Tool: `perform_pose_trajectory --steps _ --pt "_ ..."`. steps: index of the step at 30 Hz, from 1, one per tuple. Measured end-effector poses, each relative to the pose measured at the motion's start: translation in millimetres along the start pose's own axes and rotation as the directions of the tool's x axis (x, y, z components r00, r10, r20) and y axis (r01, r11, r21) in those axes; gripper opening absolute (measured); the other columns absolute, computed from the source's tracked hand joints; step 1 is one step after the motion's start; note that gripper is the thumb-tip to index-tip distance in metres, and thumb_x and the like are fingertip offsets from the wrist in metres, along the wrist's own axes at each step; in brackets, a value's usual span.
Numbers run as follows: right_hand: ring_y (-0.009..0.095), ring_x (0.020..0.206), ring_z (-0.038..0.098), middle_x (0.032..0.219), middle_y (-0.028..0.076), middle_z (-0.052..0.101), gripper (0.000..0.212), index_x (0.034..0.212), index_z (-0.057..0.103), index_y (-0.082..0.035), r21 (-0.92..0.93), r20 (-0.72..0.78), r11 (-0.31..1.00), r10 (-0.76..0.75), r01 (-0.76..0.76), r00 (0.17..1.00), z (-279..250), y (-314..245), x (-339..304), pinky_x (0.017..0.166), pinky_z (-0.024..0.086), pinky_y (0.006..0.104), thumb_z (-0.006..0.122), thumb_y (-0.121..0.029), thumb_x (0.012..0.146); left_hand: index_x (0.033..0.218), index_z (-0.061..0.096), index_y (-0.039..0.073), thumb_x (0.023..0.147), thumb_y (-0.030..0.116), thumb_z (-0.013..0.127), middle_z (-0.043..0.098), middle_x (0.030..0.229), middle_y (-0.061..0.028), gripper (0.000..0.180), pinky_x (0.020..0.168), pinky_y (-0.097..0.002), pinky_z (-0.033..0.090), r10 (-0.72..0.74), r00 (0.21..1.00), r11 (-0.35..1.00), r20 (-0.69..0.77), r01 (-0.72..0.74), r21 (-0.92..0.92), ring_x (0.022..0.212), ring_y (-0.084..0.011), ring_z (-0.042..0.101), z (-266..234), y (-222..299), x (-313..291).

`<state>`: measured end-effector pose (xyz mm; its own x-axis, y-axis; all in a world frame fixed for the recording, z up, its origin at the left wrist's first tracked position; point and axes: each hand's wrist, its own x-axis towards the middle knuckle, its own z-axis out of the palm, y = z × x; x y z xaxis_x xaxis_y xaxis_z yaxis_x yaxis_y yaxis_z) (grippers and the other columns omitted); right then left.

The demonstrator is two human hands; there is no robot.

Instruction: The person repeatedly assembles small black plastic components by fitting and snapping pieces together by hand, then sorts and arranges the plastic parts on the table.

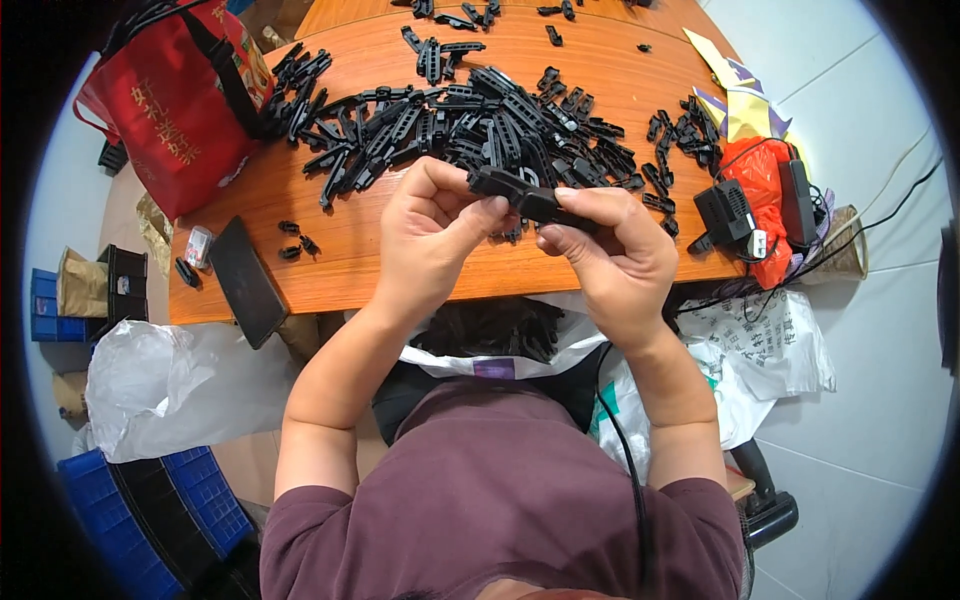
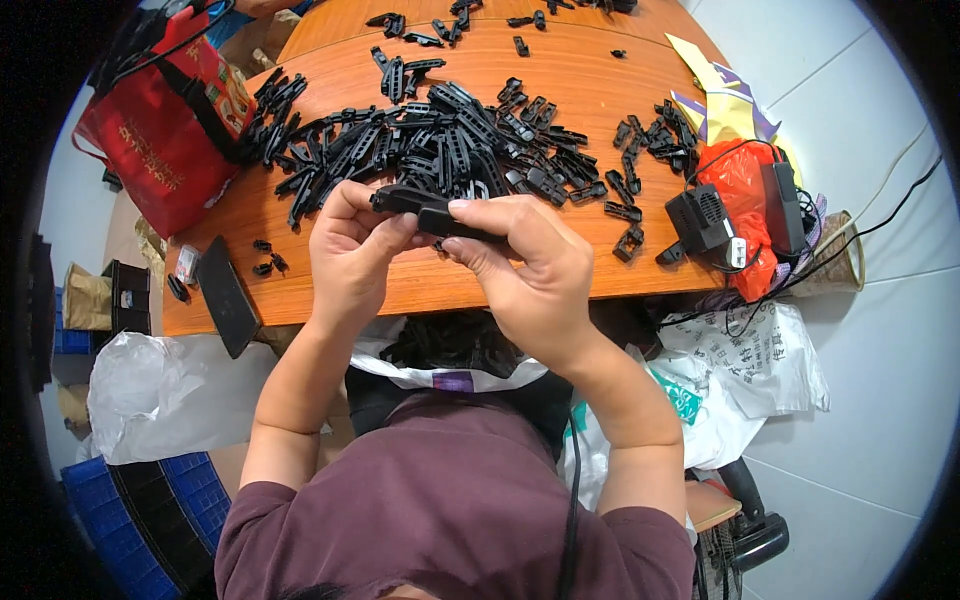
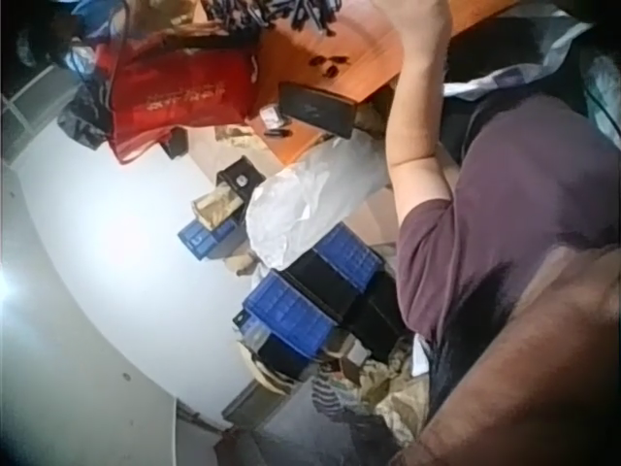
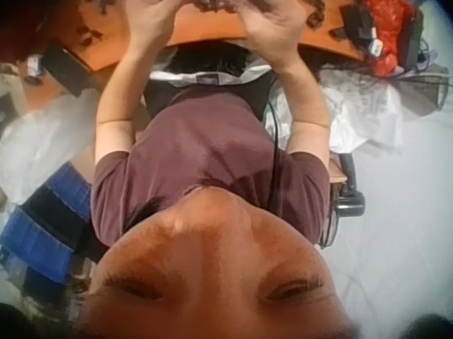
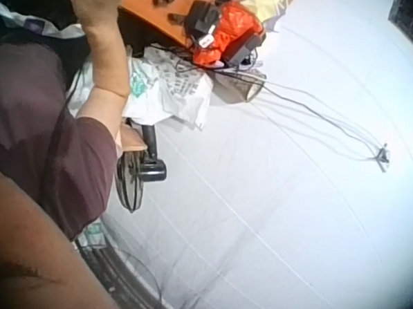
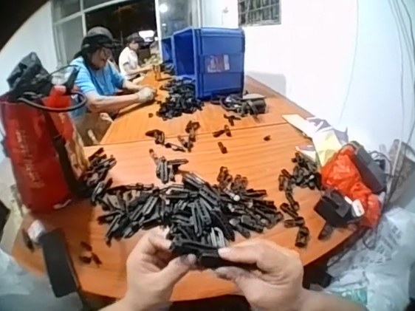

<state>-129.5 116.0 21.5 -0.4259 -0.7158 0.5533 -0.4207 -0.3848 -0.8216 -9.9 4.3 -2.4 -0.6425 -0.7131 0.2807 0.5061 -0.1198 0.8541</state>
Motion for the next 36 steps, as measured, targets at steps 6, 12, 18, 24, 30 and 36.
perform_pose_trajectory --steps 6,12,18,24,30,36 --pt "0.013 0.069 0.058 0.084 0.007 0.059 0.027 0.101 0.065 -0.002 -0.061 -0.036 0.997 -0.046 0.043 0.998 7 4 -3 0.059 0.049 0.0226 0.066 0.007 0.076 0.092 0.046 0.003 0.084 0.0 0.061 0.063 0.089 -0.0119 0.018 0.071 -0.028 0.053 -0.034 0.999 0.994 -0.005 0.033 -0.105 0.079 -0.0161 0.063 7 1 -4" --pt "0.013 0.078 0.06 0.099 0.007 0.056 0.023 0.106 0.063 0.0 0.339 -0.061 0.92 0.23 -0.197 0.971 12 -8 -12 0.067 0.052 0.022 0.057 0.006 0.084 0.094 0.044 0.003 0.087 0.001 0.057 0.061 0.102 -0.0177 0.015 0.08 -0.032 0.052 0.176 0.975 0.984 0.132 -0.171 -0.049 0.091 -0.0181 0.061 1 0 -4" --pt "0.014 0.081 0.062 0.092 0.01 0.063 0.023 0.1 0.065 0.001 0.234 -0.048 0.969 0.089 -0.075 0.995 10 1 -15 0.07 0.052 0.024 0.064 0.008 0.078 0.097 0.041 0.003 0.086 -0.004 0.055 0.056 0.112 -0.0236 0.02 0.088 -0.0371 0.048 0.33 0.861 0.916 0.386 -0.392 0.091 0.105 -0.0272 0.057 -10 1 2" --pt "0.015 0.079 0.062 0.092 0.011 0.063 0.026 0.098 0.064 0.0 0.018 -0.042 1.0 -0.009 0.009 0.999 9 0 -17 0.068 0.051 0.0254 0.07 0.004 0.073 0.123 0.042 0.001 0.078 -0.006 0.064 0.057 0.113 -0.0202 0.05 0.092 -0.0359 0.046 0.267 0.89 0.927 0.37 -0.342 0.153 0.106 -0.0259 0.058 -2 14 -3" --pt "0.015 0.084 0.06 0.103 0.011 0.06 0.039 0.106 0.059 -0.002 -0.232 0.187 0.973 0.054 -0.009 0.981 -5 -14 6 0.072 0.052 0.0261 0.074 -0.005 0.071 0.107 0.054 -0.004 0.079 -0.002 0.066 0.062 0.104 -0.0155 0.031 0.086 -0.0316 0.049 0.244 0.933 0.93 0.264 -0.302 0.207 0.098 -0.0231 0.061 -8 12 -8" --pt "0.015 0.064 0.06 0.081 0.01 0.062 0.032 0.102 0.062 -0.001 -0.318 0.212 0.948 0.083 -0.011 0.974 -3 -16 -1 0.056 0.049 0.0264 0.073 -0.004 0.071 0.108 0.053 -0.004 0.08 -0.003 0.065 0.062 0.103 -0.0143 0.031 0.085 -0.0306 0.049 0.246 0.922 0.943 0.297 -0.299 0.145 0.096 -0.02 0.061 -17 6 -14"
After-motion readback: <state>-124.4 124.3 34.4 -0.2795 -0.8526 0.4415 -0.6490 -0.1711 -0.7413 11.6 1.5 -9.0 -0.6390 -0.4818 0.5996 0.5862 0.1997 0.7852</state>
